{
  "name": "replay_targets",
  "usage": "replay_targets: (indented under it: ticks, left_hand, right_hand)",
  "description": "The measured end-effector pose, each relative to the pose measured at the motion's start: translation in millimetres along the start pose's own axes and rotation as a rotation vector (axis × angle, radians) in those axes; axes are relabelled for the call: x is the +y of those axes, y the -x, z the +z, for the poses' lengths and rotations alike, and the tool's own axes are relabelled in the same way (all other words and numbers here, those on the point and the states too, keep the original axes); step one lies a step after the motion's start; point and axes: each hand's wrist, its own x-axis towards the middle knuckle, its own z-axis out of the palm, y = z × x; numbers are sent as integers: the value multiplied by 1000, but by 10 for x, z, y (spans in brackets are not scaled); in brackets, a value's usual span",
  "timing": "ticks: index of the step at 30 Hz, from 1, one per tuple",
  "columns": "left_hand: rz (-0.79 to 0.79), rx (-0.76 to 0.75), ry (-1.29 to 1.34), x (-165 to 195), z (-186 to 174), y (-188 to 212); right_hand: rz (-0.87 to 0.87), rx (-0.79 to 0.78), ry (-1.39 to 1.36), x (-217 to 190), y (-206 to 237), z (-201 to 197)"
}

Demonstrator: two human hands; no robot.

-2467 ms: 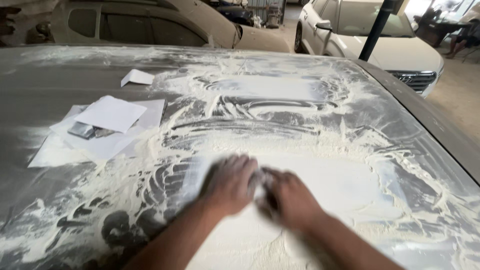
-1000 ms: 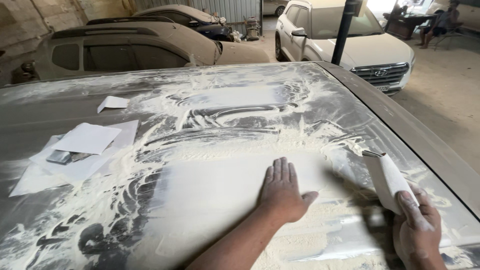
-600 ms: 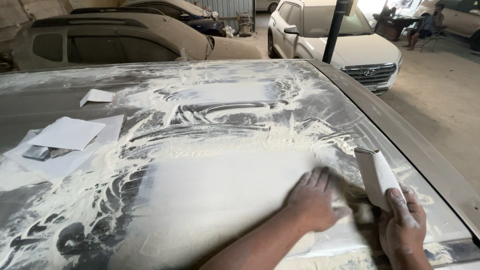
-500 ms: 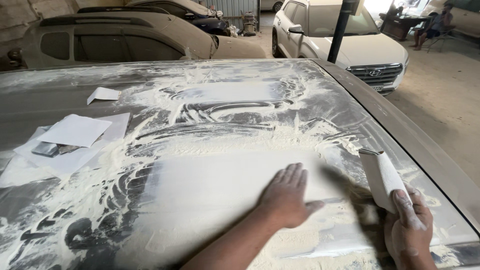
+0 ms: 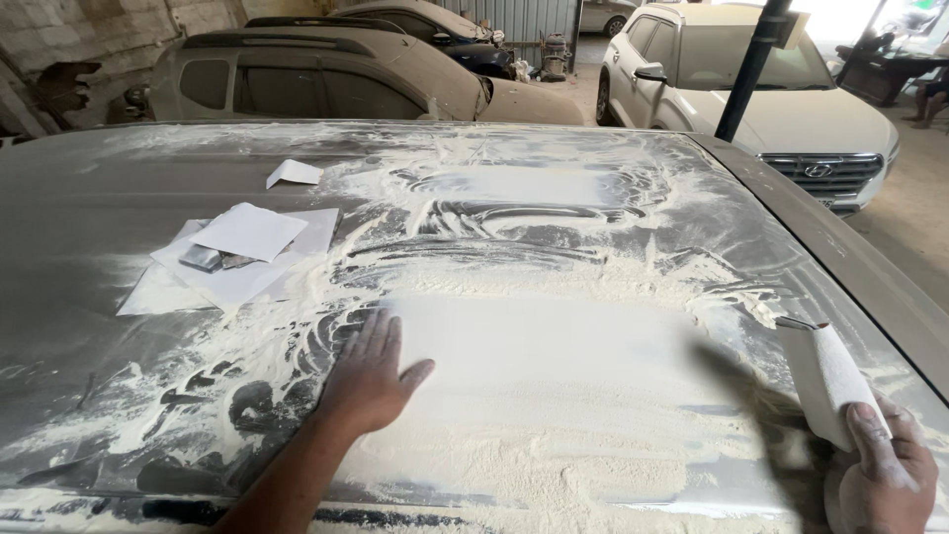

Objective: The person sands a white compound on the roof of a car using a sanding block. They repeatedly rub the block over the surface and periodically touch the area with their hand to check the texture.

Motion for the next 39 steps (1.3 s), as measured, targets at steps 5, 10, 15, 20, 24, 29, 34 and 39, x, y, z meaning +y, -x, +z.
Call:
replay_targets:
  ticks: [5, 10, 15, 20, 24, 29, 34, 39]
  left_hand:
    - [-181, 13, 41, -31, -78, 16]
    - [-76, -77, 30, 622, -120, 67]
    - [158, -100, 54, 1413, -187, 44]
    - [393, -65, 57, 2206, 25, -107]
    - [545, -1, 109, 2745, 323, -232]
    - [794, -9, 282, 3081, 410, -203]
    - [626, 25, 986, 2556, 336, 113]
    - [529, 283, 689, 1635, -41, 190]
  right_hand:
    - [13, -6, 31, 124, -29, -58]
    - [-68, -12, -84, 222, -59, -29]
    - [-53, 3, -69, 169, -34, 8]
    - [-60, 18, 125, 78, -10, 60]
    - [-63, 7, 74, 74, -19, 98]
    - [-67, 19, 93, 28, -9, 109]
    - [-122, -134, 160, -149, 154, 432]
    - [190, -514, 197, -293, 546, 1397]
